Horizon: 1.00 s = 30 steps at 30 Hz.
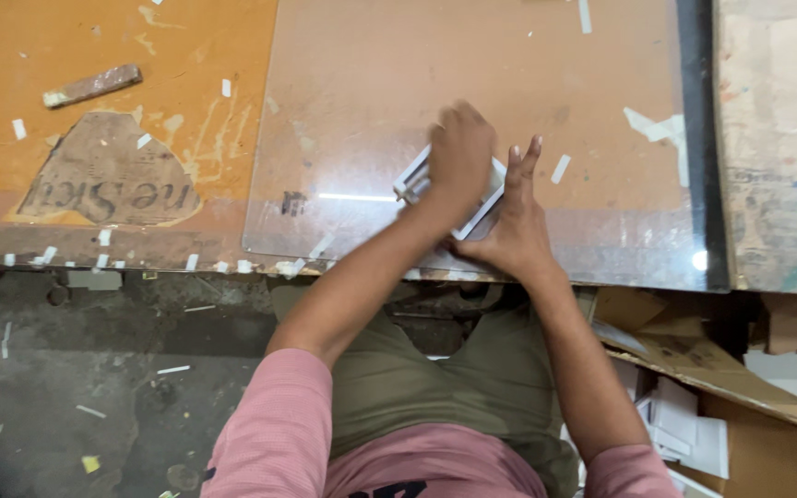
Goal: The person repeatedly sands the edges of small white rectangular frames with a sanding block. They handle each frame one at a time, rotate it to sand multiple sides, and place finished frames on the table. The process continues throughout the clip.
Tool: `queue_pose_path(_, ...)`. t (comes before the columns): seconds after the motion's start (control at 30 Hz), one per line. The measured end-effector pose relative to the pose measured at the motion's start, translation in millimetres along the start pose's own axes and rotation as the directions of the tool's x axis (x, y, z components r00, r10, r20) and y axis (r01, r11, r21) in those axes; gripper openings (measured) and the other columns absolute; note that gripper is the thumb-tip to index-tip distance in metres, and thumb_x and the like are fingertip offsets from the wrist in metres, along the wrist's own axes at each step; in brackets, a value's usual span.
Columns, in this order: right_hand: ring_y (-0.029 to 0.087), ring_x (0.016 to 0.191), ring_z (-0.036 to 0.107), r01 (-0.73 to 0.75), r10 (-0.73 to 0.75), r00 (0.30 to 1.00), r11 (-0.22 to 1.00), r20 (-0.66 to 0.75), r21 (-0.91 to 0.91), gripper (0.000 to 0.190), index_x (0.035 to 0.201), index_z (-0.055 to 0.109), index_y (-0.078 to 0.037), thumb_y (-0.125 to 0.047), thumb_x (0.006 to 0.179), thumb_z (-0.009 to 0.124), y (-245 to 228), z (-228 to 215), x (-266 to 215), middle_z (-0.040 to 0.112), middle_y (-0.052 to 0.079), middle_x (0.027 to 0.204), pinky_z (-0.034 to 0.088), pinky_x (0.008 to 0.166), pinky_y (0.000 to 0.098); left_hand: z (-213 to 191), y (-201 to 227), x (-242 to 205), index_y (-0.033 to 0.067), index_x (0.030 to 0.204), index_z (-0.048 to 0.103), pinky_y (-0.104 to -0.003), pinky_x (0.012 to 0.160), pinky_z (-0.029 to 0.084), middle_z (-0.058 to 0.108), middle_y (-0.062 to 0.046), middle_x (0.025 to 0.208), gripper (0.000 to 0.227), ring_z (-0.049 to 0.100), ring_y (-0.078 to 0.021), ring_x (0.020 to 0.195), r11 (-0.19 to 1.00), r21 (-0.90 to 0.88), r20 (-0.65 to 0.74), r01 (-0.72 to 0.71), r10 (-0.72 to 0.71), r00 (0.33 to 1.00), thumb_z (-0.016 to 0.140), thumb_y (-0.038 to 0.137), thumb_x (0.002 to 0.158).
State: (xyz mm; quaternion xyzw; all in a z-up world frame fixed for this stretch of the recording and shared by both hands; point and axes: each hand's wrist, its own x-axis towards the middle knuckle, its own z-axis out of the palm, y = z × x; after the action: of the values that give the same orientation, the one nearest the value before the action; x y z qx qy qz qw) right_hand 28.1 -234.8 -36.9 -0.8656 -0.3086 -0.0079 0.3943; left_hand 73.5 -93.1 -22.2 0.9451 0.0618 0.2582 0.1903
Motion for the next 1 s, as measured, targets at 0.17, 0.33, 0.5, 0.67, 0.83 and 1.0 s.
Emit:
queue_pose_path(0.17, 0.049, 0.162, 0.024, 0.081, -0.076, 0.992, 0.995, -0.097, 0.050, 0.150, 0.166, -0.018, -0.012, -0.041, 0.072, 0.095, 4.7, 1.1, -5.6, -0.009, 0.028, 0.175, 0.038, 0.126, 0.0522, -13.0, 13.2, -36.9, -0.0012, 0.088, 0.068, -0.046, 0.077, 0.054, 0.066, -0.020, 0.097, 0.013, 0.067, -0.0365, 0.092, 0.960, -0.201, 0.284, -0.192, 0.245, 0.927, 0.065, 0.011, 0.086)
queue_pose_path(0.33, 0.046, 0.149, 0.040, 0.101, -0.106, 0.994, 0.968, -0.008, -0.229, 0.124, 0.161, 0.027, -0.006, -0.052, 0.063, 0.087, -2.0, -4.8, 1.2, 0.038, 0.024, 0.164, 0.035, 0.123, 0.0539, -92.2, -36.8, -61.7, 0.0005, 0.093, 0.075, -0.047, 0.079, 0.051, 0.069, -0.022, 0.097, 0.014, 0.066, -0.0401, 0.093, 0.937, -0.345, 0.423, 0.059, 0.099, 0.901, 0.069, 0.008, 0.083)
queue_pose_path(0.5, 0.036, 0.127, 0.066, -0.038, 0.062, 0.987, 0.987, -0.152, 0.155, 0.077, 0.146, 0.058, -0.004, -0.057, 0.091, 0.055, -7.4, -9.8, -2.3, 0.067, 0.026, 0.133, 0.053, 0.108, 0.0453, -151.6, -64.1, -76.5, -0.0026, 0.111, 0.073, -0.035, 0.076, 0.055, 0.070, -0.015, 0.100, 0.020, 0.068, -0.0276, 0.086, 0.752, -0.599, 0.151, 0.277, -0.234, 0.961, 0.068, 0.006, 0.094)
queue_pose_path(0.67, 0.040, 0.099, 0.072, -0.550, 0.612, 0.775, 0.776, -0.159, 0.309, 0.071, 0.137, 0.059, 0.009, -0.050, 0.096, 0.057, -15.7, -25.3, 10.3, 0.072, 0.031, 0.108, 0.055, 0.090, 0.0516, -144.9, -65.1, -61.3, -0.0027, 0.113, 0.070, -0.029, 0.077, 0.059, 0.067, -0.012, 0.106, 0.018, 0.070, -0.0227, 0.092, 0.695, -0.697, 0.023, 0.175, -0.222, 0.975, 0.069, 0.005, 0.097)
queue_pose_path(0.83, 0.055, 0.138, 0.036, 0.025, -0.075, 0.987, 0.945, -0.144, -0.326, 0.125, 0.157, 0.029, 0.016, -0.049, 0.069, 0.091, -38.5, -40.2, 2.1, 0.042, 0.044, 0.150, 0.030, 0.111, 0.0609, -81.4, -53.5, -24.9, 0.0048, 0.106, 0.076, -0.039, 0.084, 0.051, 0.069, -0.008, 0.100, 0.018, 0.064, -0.0274, 0.097, 0.875, -0.421, -0.085, -0.240, 0.226, 0.970, 0.066, 0.002, 0.090)
queue_pose_path(1.0, 0.046, 0.136, 0.035, -0.086, 0.111, 0.990, 0.959, 0.081, -0.271, 0.141, 0.150, 0.032, 0.010, -0.056, 0.042, 0.094, -38.1, -34.4, -20.5, 0.047, 0.031, 0.144, 0.023, 0.115, 0.0570, -39.9, -49.9, -21.0, 0.0062, 0.099, 0.076, -0.040, 0.086, 0.044, 0.063, -0.006, 0.090, 0.020, 0.059, -0.0252, 0.095, 0.879, -0.308, 0.011, -0.364, 0.386, 0.923, 0.063, 0.003, 0.083)
